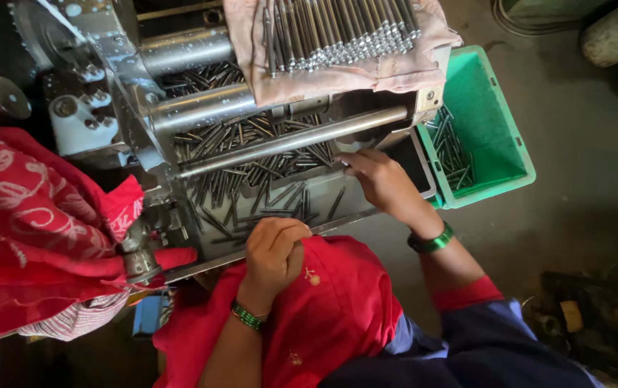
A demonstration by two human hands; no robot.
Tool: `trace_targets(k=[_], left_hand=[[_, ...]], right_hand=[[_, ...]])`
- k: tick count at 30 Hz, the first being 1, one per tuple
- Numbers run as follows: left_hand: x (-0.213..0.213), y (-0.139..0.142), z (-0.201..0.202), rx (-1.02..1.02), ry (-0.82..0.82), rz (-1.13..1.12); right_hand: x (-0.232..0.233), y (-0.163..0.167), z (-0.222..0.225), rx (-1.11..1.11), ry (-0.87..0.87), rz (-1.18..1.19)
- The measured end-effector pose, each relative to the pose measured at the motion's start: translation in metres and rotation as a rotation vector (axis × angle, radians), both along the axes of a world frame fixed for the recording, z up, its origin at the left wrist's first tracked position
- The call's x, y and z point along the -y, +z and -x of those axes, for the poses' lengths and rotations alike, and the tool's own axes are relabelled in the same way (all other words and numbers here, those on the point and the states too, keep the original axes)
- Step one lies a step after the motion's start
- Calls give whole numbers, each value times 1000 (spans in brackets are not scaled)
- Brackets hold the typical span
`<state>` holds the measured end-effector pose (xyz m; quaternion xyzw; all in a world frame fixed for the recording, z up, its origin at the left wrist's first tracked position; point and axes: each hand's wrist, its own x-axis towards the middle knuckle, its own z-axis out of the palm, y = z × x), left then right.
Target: The person operates a metalworking machine by repeatedly inserting small metal pins into a slot and pulling a lever to process them. They occasionally pause to wipe the machine with a cloth and inspect the pins.
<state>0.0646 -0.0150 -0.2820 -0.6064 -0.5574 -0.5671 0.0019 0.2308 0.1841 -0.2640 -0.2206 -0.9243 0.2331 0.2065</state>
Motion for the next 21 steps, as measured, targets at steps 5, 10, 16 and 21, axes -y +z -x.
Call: trace_targets(k=[5,10,16,21], left_hand=[[-2,-3,1,-9,0,13],[-3,-4,3,9,-33,15],[1,2,3,1,-40,30],[4,2,3,-2,-36,44]], right_hand=[[-9,-53,5,33,-150,48],[-9,-77,0,153,-150,38],[-16,-82,11,114,-43,191],[-41,-86,45,133,88,86]])
